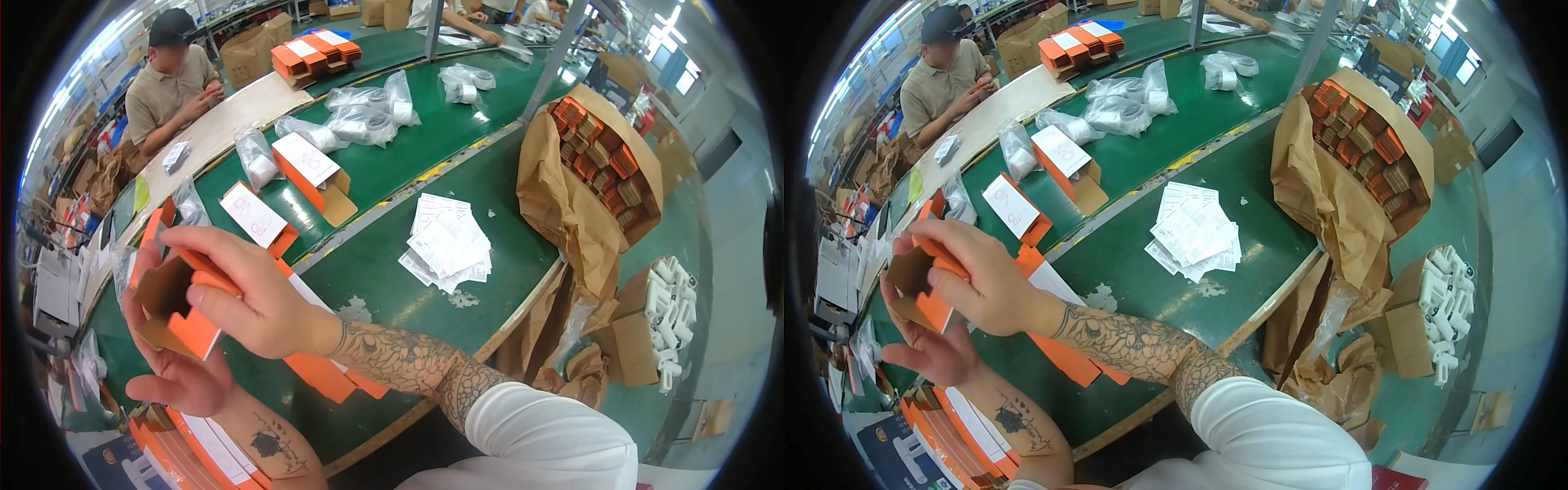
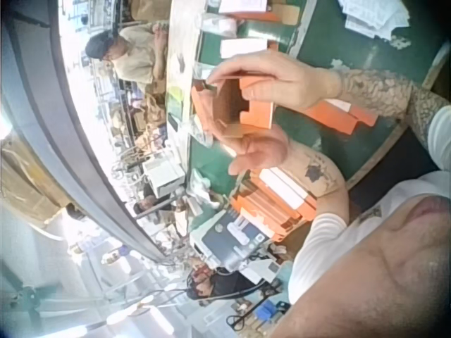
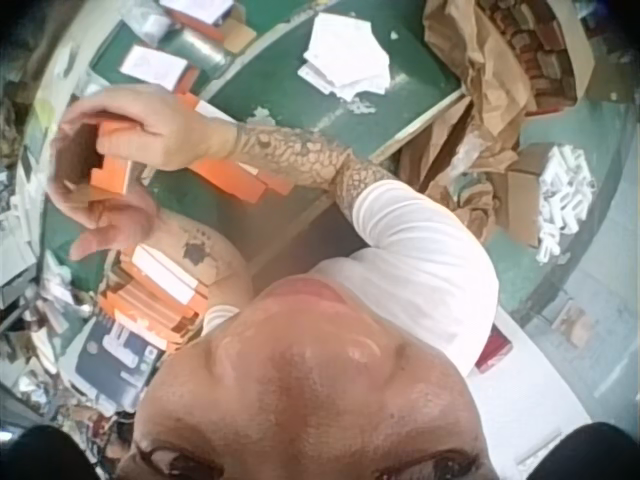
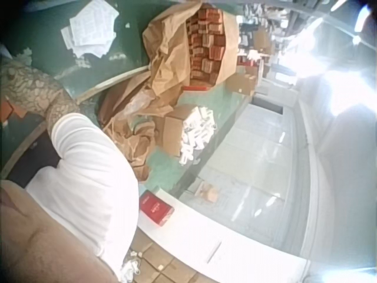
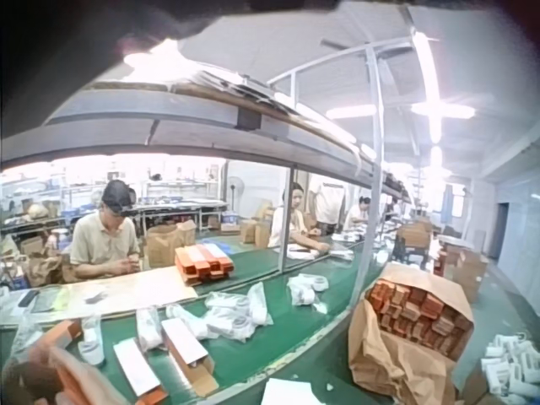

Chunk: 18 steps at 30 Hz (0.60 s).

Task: The person folds flat cardboard blanks into boxes by hand, places paper inserts into them, and sets the assembled boxes onto the conveyor belt.

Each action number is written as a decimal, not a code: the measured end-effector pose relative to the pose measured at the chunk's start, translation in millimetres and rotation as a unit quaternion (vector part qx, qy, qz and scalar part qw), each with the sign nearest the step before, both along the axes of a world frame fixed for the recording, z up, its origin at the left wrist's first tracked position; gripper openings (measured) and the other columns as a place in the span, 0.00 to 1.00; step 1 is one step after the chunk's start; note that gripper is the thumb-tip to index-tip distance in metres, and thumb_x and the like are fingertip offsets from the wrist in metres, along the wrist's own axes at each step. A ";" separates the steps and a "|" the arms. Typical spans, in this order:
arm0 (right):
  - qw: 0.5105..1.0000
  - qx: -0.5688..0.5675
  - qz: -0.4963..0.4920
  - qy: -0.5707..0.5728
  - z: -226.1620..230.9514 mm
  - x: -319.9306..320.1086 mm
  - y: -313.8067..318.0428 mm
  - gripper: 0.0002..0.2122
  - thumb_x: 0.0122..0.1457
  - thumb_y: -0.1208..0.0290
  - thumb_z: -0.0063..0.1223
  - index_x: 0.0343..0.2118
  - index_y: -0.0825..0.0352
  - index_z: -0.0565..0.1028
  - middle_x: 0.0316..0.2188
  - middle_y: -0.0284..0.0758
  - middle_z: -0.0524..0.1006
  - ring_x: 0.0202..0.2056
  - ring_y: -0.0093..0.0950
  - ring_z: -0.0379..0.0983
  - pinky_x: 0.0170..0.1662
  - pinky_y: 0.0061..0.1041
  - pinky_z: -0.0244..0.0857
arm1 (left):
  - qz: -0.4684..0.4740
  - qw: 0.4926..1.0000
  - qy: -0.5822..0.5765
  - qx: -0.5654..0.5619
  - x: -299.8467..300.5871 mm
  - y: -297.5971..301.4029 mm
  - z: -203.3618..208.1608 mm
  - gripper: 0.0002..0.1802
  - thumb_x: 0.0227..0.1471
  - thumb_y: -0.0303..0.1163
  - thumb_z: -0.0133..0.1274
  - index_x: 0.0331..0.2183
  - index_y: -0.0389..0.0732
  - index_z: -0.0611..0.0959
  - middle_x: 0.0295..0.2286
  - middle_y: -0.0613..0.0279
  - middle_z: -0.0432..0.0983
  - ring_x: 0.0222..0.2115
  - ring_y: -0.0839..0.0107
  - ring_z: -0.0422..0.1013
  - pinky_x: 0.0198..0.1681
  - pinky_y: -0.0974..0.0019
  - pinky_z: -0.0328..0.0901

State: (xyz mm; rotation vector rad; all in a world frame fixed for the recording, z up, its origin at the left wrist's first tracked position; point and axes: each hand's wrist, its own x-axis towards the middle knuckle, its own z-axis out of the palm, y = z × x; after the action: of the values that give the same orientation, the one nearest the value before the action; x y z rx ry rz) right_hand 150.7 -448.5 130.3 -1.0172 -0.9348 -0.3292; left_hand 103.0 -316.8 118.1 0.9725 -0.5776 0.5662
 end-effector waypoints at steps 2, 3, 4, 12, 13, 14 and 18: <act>0.999 -0.021 -0.005 0.035 -5.9 1.4 -1.9 0.21 0.59 0.73 0.47 0.55 0.72 0.65 0.48 0.43 0.72 0.51 0.35 0.69 0.55 0.30 0.61 | 0.041 0.999 -0.024 0.007 1.6 -18.6 4.7 0.30 0.65 0.41 0.33 0.63 0.36 0.55 0.62 0.45 0.54 0.60 0.53 0.58 0.63 0.49 0.56; 0.999 -0.021 -0.004 0.036 -5.9 0.9 -1.3 0.21 0.59 0.73 0.47 0.55 0.72 0.65 0.48 0.43 0.72 0.51 0.35 0.69 0.55 0.30 0.61 | 0.041 0.999 -0.023 0.006 0.5 -19.3 4.9 0.30 0.65 0.41 0.33 0.63 0.36 0.55 0.62 0.45 0.54 0.60 0.53 0.58 0.63 0.49 0.56; 0.999 -0.009 -0.018 0.042 -5.2 -0.4 0.1 0.20 0.59 0.74 0.47 0.55 0.72 0.67 0.48 0.42 0.72 0.50 0.34 0.69 0.55 0.30 0.61 | 0.117 0.991 0.029 0.060 -1.1 -19.1 5.4 0.29 0.65 0.39 0.33 0.63 0.36 0.56 0.61 0.45 0.55 0.60 0.53 0.58 0.63 0.50 0.56; 0.998 -0.001 0.055 0.030 0.7 2.7 3.5 0.17 0.61 0.79 0.40 0.53 0.72 0.68 0.47 0.40 0.73 0.48 0.31 0.70 0.53 0.26 0.62 | 0.209 0.972 0.086 0.063 0.1 -20.1 13.5 0.27 0.61 0.28 0.36 0.60 0.34 0.60 0.60 0.44 0.58 0.60 0.53 0.59 0.63 0.53 0.55; 0.994 -0.002 0.087 0.066 -0.1 2.8 1.8 0.16 0.60 0.80 0.40 0.51 0.72 0.70 0.46 0.39 0.73 0.47 0.30 0.70 0.53 0.26 0.62 | 0.217 0.970 0.057 0.099 3.3 -20.7 11.6 0.24 0.61 0.28 0.37 0.58 0.35 0.62 0.60 0.43 0.57 0.60 0.53 0.58 0.63 0.53 0.54; 0.988 -0.002 0.120 0.102 -1.0 3.0 1.3 0.14 0.60 0.81 0.40 0.48 0.71 0.72 0.46 0.38 0.73 0.47 0.29 0.70 0.52 0.26 0.62 | 0.223 0.965 0.028 0.135 5.1 -20.1 9.2 0.22 0.61 0.27 0.38 0.56 0.36 0.65 0.60 0.42 0.57 0.61 0.53 0.57 0.63 0.53 0.54; 0.996 0.024 0.060 0.057 -0.6 10.4 -8.0 0.07 0.55 0.83 0.44 0.34 0.70 0.75 0.43 0.39 0.74 0.45 0.29 0.70 0.50 0.26 0.63 | 0.137 0.978 -0.040 0.154 7.7 -20.3 1.6 0.15 0.61 0.33 0.39 0.47 0.40 0.73 0.61 0.37 0.53 0.62 0.51 0.55 0.64 0.51 0.53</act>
State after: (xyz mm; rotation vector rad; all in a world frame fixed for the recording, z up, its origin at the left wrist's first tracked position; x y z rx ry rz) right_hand 161.1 -456.5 129.7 -0.9227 -0.8758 -0.1907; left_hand 110.8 -337.2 119.7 1.3401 -0.6198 0.7788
